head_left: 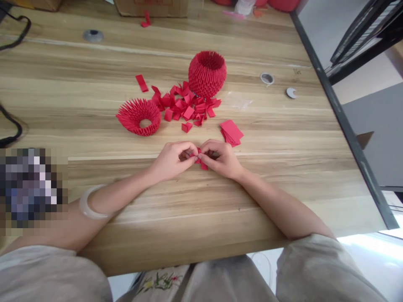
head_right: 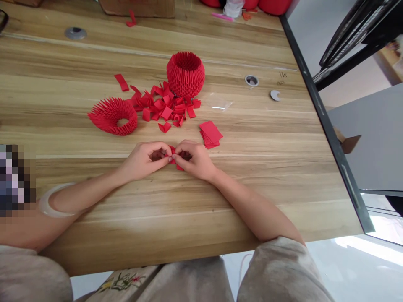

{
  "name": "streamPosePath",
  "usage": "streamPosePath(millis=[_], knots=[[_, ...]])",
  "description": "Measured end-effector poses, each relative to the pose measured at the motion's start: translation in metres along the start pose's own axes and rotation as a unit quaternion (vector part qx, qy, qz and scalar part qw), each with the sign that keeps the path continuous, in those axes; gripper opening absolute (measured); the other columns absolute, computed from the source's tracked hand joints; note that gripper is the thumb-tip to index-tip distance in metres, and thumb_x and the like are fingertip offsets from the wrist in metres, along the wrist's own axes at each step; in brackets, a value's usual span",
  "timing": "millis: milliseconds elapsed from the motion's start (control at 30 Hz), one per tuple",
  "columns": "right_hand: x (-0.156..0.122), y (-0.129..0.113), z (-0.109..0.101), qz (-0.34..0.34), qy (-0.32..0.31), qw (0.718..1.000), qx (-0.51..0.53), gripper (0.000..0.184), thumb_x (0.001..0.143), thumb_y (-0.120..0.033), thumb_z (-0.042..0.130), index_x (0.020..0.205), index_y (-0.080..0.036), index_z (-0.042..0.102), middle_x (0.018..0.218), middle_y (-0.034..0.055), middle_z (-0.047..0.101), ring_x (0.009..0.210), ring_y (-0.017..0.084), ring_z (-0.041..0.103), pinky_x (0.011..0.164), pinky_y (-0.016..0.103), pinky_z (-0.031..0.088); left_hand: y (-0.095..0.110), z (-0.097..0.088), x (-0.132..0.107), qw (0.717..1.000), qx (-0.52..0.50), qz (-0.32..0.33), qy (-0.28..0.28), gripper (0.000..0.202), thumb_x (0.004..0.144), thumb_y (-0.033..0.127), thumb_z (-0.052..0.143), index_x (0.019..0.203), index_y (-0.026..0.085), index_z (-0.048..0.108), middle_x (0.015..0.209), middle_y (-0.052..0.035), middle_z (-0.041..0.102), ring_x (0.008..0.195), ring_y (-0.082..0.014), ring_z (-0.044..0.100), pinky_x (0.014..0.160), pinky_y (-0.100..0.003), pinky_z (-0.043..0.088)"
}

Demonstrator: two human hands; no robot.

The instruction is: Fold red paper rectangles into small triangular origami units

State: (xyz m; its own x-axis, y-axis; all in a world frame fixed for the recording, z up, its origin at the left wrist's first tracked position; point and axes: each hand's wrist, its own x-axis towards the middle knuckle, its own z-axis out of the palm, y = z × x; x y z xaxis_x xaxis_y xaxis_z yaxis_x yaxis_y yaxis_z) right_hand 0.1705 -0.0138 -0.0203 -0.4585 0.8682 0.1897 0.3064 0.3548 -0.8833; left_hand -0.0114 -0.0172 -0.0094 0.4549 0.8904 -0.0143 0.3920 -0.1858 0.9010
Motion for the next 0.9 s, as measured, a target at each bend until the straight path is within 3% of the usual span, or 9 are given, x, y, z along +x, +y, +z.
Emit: streamPosePath(millis=[900], knots=[[0.0000, 0.0002, 0.0004, -0.003, 0.006, 1.000, 0.009, 0.008, 0.076, -0.018, 0.058, 0.070, -0.014, 0.060, 0.071, 0.0030, 0.057, 0.057, 0.008, 0.048, 0.050, 0.020, 0.037, -0.0014, 0.0006, 0.0006, 1.000, -0.004, 0.005, 0.002, 0.013, 0.076, 0.025, 0.059, 0.076, 0.012, 0.059, 0.074, -0.0027, 0.063, 0.059, -0.0078, 0.055, 0.053, -0.016, 0.044]])
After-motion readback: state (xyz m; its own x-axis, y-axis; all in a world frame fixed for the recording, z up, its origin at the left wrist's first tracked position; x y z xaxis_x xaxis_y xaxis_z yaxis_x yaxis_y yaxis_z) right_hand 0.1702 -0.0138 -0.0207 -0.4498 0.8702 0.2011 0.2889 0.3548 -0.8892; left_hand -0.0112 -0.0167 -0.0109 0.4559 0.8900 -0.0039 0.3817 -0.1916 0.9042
